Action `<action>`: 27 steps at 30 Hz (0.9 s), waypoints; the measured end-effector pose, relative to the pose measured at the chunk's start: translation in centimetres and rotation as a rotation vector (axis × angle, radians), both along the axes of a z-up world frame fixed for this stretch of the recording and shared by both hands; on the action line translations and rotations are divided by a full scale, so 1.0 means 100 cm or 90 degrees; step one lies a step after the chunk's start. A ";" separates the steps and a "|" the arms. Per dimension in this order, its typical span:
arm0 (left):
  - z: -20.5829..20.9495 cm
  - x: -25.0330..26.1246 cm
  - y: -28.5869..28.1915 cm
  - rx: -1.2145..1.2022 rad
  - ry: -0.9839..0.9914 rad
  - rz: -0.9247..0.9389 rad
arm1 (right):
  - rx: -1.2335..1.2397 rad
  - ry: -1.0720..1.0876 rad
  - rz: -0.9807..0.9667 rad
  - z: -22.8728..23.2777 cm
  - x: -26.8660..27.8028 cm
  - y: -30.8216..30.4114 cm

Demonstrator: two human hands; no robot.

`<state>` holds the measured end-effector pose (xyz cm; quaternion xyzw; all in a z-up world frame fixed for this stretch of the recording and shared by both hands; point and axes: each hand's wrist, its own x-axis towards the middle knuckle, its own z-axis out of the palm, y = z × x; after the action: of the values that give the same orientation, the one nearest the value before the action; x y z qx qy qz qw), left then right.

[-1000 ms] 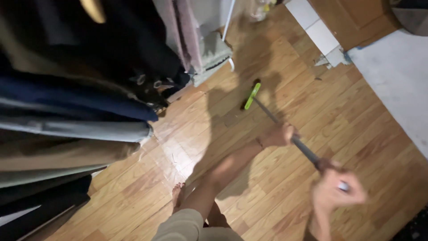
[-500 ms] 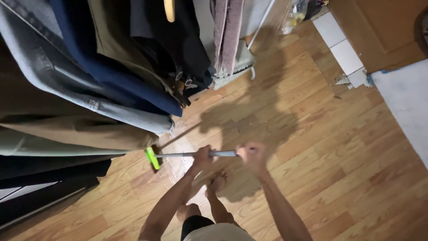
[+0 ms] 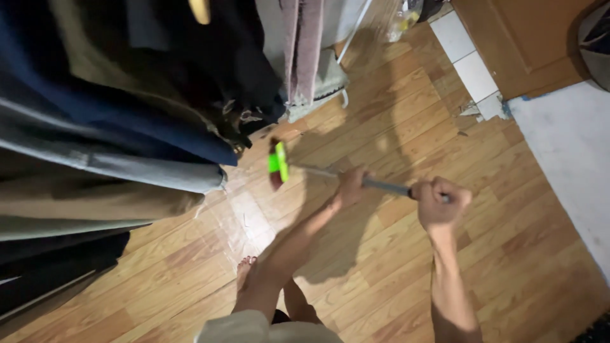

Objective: Sweeping a wooden floor in a house using a long-handled broom.

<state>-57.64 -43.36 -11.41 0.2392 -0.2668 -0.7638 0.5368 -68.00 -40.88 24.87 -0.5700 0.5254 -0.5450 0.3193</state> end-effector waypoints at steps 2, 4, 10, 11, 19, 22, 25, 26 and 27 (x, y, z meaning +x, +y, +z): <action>0.112 0.001 -0.036 -0.266 -0.576 -0.004 | -0.003 0.094 -0.076 0.029 0.002 -0.001; 0.152 -0.010 -0.048 -0.308 -0.547 -0.003 | -0.014 0.118 -0.123 0.027 -0.002 -0.004; 0.132 -0.068 -0.084 -0.253 -0.421 -0.090 | -0.060 0.245 -0.217 -0.004 -0.019 -0.008; 0.112 -0.078 -0.091 -0.433 -0.516 0.046 | -0.055 0.293 -0.220 -0.009 -0.016 -0.006; 0.189 -0.067 -0.058 -0.372 -0.467 0.047 | -0.198 0.324 -0.110 0.039 -0.015 0.045; 0.225 -0.035 -0.008 -0.400 -0.578 0.048 | -0.167 0.108 -0.220 0.104 0.004 0.055; 0.220 0.015 0.045 -0.298 -0.732 0.019 | -0.081 -0.066 -0.179 0.088 -0.015 0.069; 0.212 0.033 0.061 -0.264 -0.782 0.017 | -0.045 -0.075 -0.100 0.065 -0.033 0.076; 0.202 0.062 0.076 -0.265 -0.788 0.018 | -0.046 -0.080 -0.098 0.040 -0.021 0.073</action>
<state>-51.49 -35.73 8.83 0.5293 -0.6657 -0.4102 0.3293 -70.10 -33.54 28.85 -0.5036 0.5265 -0.6215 0.2879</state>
